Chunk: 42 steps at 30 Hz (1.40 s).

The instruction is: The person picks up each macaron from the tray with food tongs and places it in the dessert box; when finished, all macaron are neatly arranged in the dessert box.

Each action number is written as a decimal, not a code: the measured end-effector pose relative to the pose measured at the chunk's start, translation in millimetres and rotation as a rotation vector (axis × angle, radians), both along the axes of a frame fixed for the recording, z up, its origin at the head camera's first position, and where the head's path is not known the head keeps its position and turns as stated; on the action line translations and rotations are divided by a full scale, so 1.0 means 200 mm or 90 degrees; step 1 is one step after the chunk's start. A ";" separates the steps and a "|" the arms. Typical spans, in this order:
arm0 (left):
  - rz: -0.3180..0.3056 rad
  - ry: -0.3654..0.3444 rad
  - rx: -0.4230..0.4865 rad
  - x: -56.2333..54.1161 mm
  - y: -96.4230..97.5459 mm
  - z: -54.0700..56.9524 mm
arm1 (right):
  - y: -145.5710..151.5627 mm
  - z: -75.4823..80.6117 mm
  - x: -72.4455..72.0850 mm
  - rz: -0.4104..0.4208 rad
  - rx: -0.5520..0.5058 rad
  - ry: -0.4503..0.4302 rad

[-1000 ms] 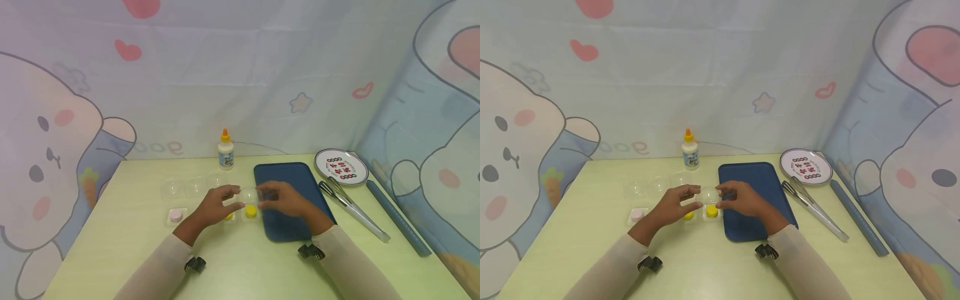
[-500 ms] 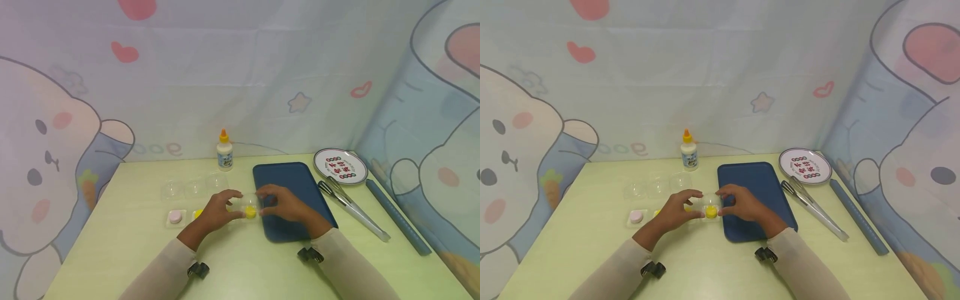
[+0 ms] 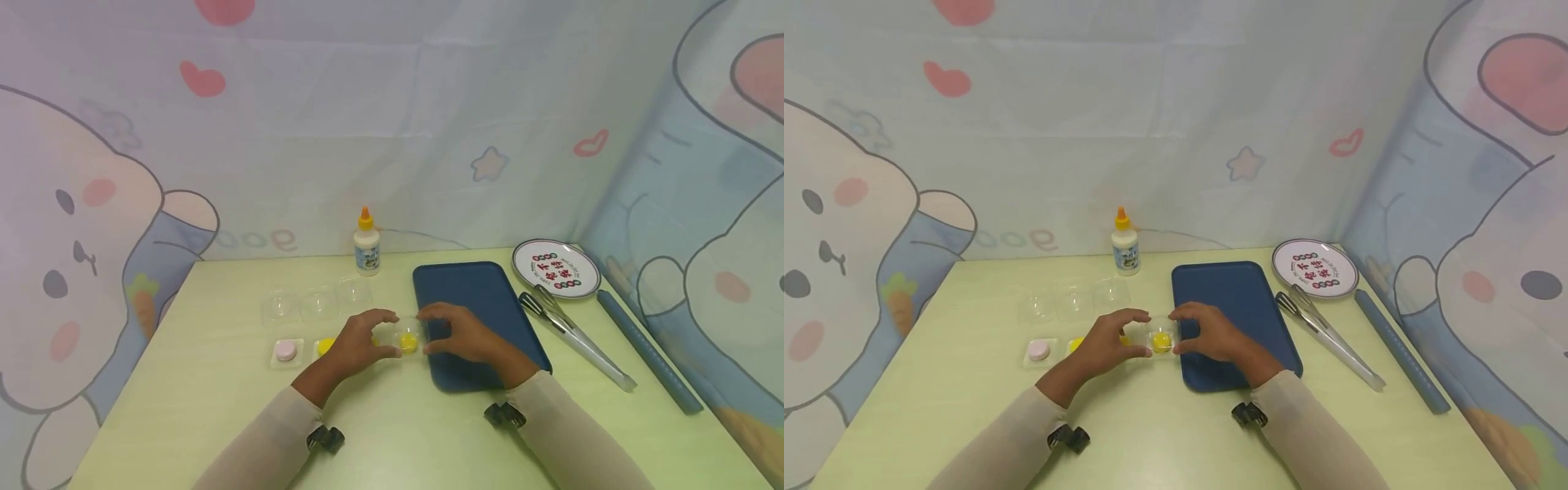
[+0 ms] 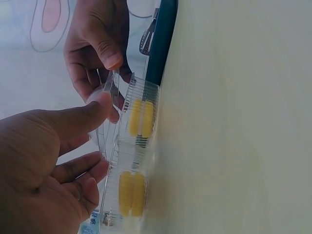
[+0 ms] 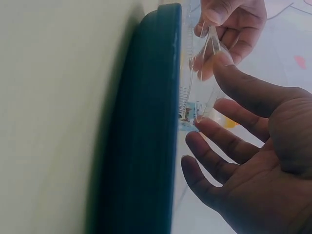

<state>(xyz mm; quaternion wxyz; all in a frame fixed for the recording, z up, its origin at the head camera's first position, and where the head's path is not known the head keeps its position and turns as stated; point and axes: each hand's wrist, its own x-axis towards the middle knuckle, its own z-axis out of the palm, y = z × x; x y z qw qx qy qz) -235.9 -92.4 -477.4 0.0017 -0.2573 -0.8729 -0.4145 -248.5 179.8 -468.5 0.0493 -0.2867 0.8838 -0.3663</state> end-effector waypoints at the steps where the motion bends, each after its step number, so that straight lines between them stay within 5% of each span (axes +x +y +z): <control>1: -0.002 0.002 0.000 0.00 0.00 0.00 | 0.00 0.00 0.00 0.000 0.001 0.002; 28: -0.010 0.042 -0.058 -0.01 0.00 -0.04 | -0.01 -0.03 0.01 0.009 0.043 0.027; 42: 0.019 0.024 -0.108 -0.01 0.01 -0.06 | -0.01 -0.05 0.00 0.003 0.039 0.007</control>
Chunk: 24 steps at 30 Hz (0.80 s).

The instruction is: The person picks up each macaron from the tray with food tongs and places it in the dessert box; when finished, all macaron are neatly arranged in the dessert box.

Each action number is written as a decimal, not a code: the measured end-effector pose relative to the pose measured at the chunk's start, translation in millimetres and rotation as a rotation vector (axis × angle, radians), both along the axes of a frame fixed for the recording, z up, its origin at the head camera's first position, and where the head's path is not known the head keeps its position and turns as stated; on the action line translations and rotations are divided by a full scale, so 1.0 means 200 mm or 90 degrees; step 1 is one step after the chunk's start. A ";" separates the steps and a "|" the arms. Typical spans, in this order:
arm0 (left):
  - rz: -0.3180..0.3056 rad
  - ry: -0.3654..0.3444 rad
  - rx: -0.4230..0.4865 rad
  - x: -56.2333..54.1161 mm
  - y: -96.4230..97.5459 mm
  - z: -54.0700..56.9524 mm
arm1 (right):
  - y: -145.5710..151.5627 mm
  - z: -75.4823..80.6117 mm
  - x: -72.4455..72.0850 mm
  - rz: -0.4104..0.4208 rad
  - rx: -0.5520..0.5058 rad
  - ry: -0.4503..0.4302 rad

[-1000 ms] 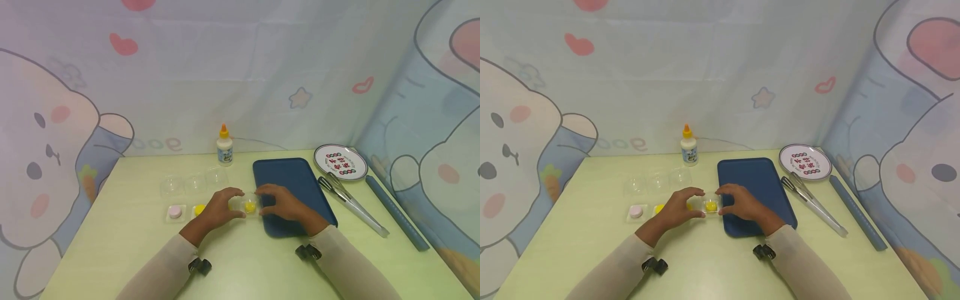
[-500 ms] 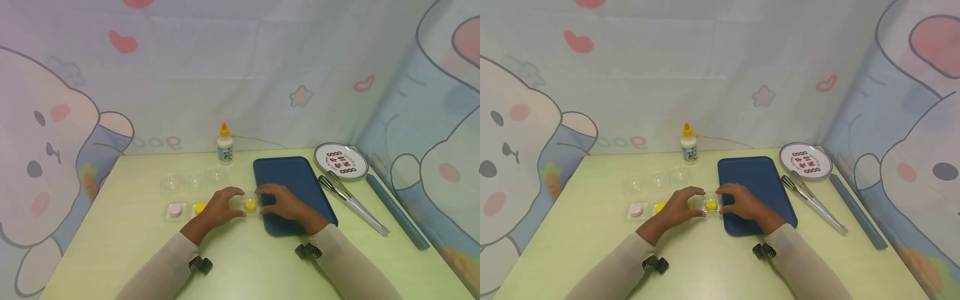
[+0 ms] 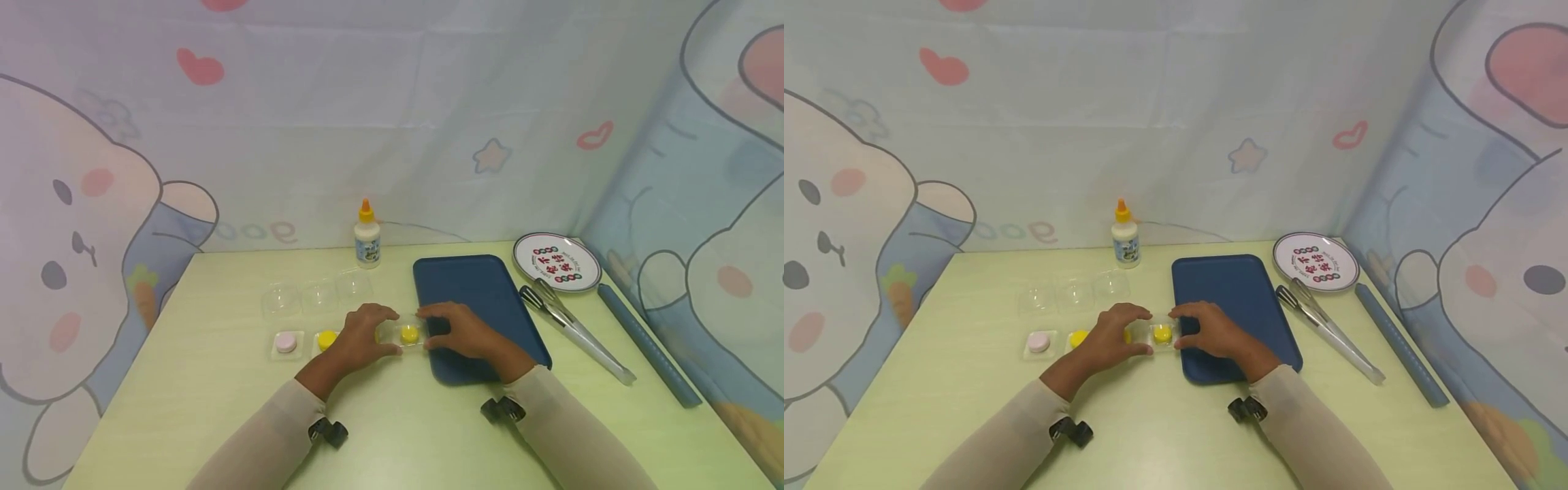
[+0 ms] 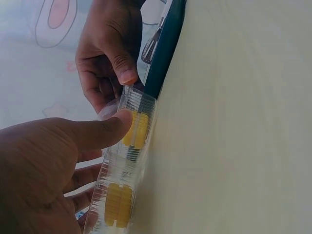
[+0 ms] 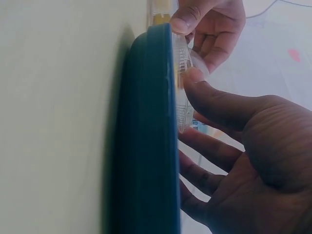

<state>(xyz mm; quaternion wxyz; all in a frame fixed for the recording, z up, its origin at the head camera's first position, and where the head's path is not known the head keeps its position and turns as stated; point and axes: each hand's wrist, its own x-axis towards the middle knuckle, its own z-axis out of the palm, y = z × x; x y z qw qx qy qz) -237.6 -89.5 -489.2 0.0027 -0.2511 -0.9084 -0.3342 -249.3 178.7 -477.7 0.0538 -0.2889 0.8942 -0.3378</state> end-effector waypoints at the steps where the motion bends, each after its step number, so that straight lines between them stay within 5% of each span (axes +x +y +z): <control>1: 0.000 0.002 -0.002 0.00 0.00 0.00 | 0.00 0.00 0.00 -0.002 0.000 -0.001; 17: -0.001 0.008 -0.018 0.01 -0.01 0.01 | 0.01 -0.01 0.00 -0.007 0.013 -0.011; 24: 0.005 0.005 -0.031 -0.02 -0.07 0.06 | 0.01 0.01 -0.01 -0.008 -0.009 -0.006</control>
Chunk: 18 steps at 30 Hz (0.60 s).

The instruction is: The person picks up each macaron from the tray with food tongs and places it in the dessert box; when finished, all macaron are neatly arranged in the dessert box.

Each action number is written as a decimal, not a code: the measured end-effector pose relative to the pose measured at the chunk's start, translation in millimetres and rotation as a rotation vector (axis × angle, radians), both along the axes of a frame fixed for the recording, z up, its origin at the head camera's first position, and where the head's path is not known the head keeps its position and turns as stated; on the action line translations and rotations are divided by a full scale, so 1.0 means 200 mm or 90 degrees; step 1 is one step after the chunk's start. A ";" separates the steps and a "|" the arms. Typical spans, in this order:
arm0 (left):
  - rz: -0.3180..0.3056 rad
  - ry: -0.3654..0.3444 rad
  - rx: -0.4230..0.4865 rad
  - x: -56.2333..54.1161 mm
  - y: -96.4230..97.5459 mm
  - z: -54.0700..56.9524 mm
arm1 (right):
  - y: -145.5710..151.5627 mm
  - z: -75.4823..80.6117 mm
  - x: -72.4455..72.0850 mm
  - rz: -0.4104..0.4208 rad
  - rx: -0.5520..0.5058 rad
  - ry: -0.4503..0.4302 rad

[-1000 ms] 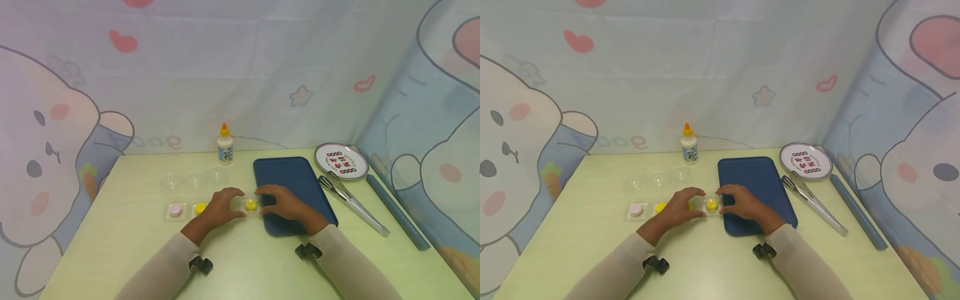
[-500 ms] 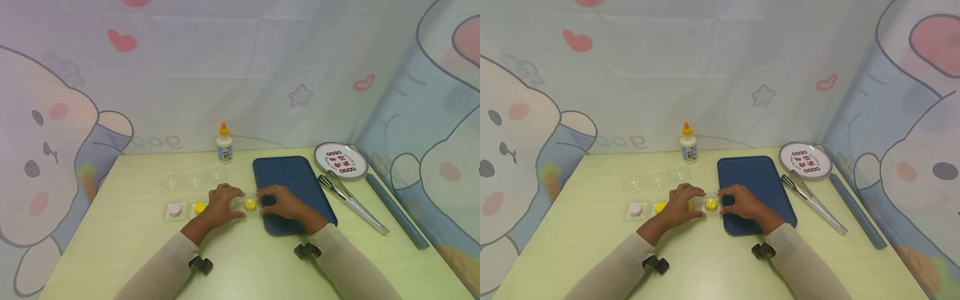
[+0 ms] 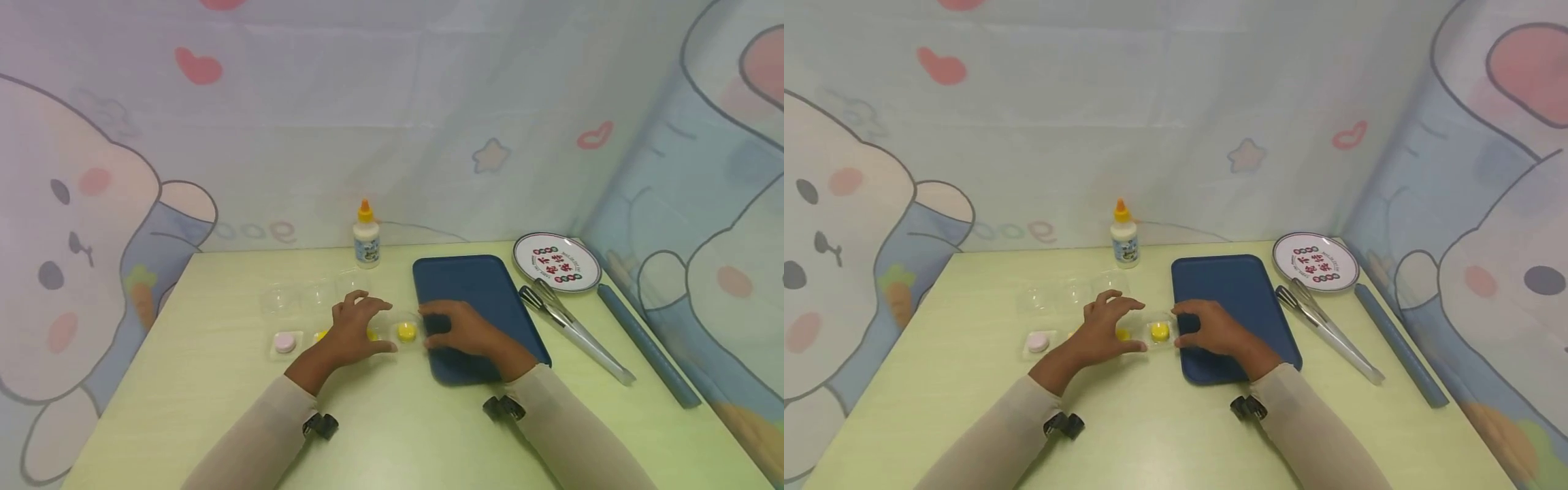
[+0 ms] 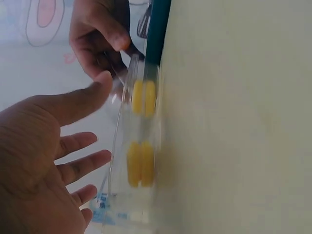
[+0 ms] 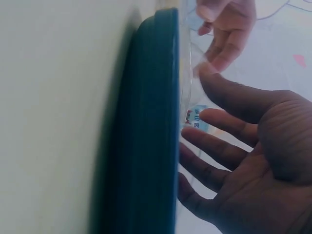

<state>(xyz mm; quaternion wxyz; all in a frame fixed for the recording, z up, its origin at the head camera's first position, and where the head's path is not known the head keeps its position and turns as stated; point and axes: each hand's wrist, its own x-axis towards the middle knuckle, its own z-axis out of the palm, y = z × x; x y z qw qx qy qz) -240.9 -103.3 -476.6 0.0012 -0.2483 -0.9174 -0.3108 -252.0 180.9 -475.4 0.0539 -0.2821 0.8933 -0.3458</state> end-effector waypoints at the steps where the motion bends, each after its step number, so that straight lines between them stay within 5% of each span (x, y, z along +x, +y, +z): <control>1: 0.001 -0.003 0.000 -0.01 -0.01 0.01 | 0.00 0.01 0.00 -0.001 -0.001 -0.002; 7: 0.014 -0.009 -0.023 -0.05 -0.11 0.06 | -0.03 0.06 -0.01 0.001 0.009 -0.012; 18: 0.101 -0.031 -0.079 -0.19 -0.25 0.15 | -0.11 0.15 -0.09 0.002 0.003 -0.009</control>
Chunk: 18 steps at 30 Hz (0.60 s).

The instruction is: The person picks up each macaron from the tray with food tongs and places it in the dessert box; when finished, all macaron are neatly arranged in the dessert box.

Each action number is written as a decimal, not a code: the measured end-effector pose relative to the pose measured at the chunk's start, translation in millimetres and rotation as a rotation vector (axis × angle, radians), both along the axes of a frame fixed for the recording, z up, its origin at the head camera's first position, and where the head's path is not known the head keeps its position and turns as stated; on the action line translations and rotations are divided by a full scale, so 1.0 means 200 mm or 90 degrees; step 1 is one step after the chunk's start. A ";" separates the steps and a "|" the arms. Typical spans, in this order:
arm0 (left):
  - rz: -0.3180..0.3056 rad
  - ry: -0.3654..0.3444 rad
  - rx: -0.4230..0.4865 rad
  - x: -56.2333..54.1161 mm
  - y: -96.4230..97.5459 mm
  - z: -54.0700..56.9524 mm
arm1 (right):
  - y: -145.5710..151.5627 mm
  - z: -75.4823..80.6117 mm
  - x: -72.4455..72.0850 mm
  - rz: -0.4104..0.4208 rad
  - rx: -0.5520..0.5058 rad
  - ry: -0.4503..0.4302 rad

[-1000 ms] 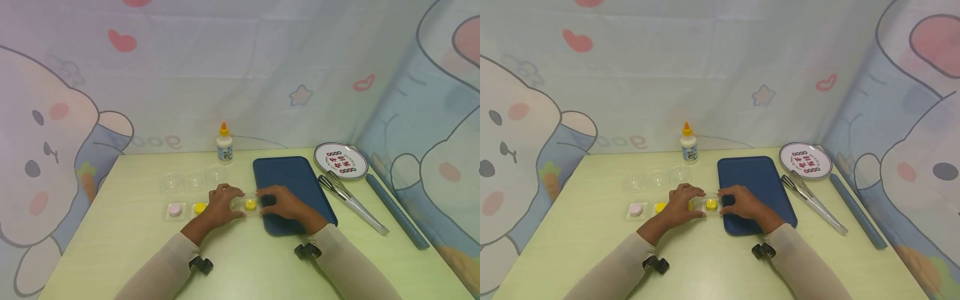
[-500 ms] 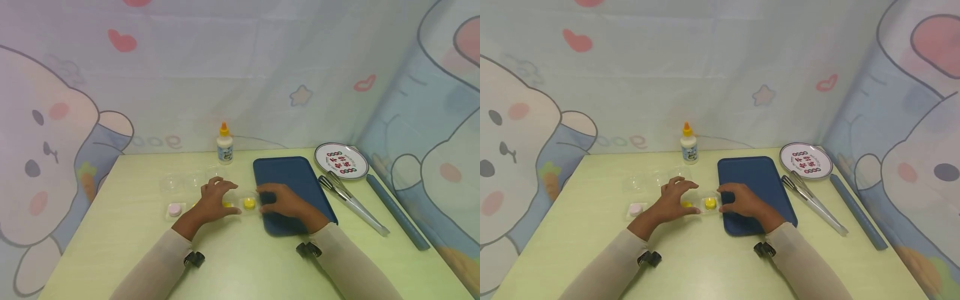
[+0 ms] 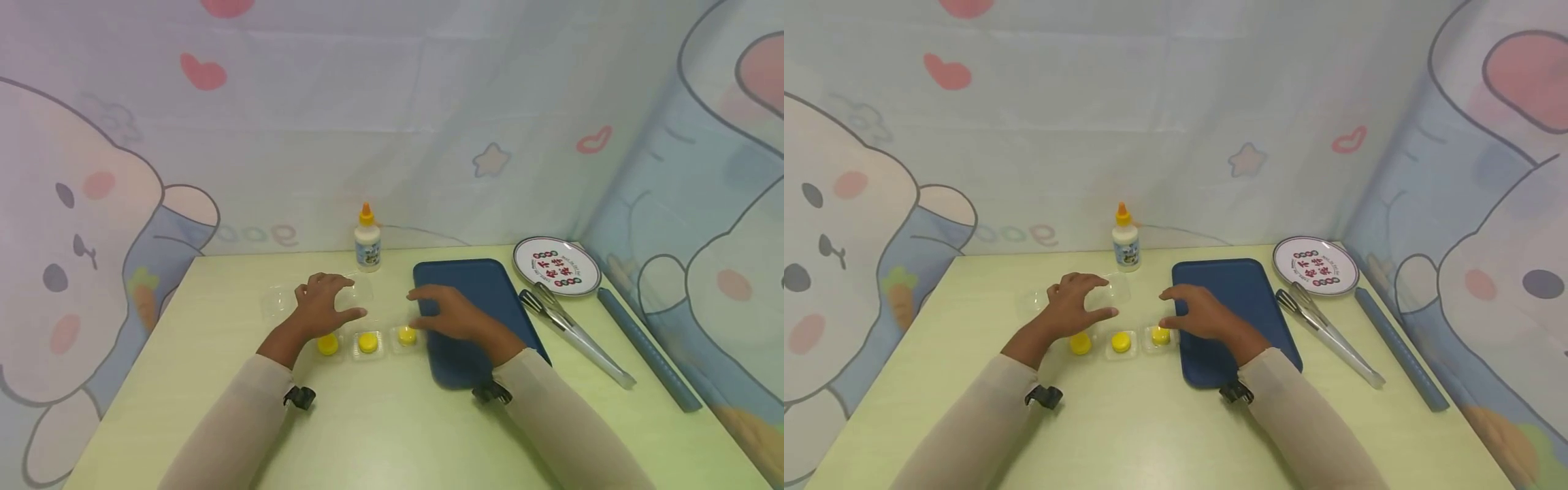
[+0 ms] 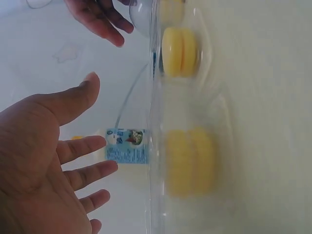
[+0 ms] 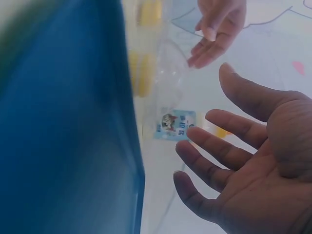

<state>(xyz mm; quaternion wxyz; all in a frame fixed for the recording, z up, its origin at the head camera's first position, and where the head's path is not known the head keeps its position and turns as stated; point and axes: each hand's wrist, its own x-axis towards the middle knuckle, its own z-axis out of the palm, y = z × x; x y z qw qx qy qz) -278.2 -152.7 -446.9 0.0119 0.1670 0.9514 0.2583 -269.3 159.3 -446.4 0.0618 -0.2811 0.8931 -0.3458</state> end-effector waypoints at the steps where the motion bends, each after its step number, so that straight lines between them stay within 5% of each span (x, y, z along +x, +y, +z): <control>1: 0.004 -0.002 -0.006 -0.01 -0.01 0.00 | -0.01 0.01 -0.01 0.000 -0.003 0.000; 18: 0.030 -0.055 -0.046 -0.15 -0.06 -0.02 | -0.21 0.02 -0.14 -0.035 -0.001 -0.062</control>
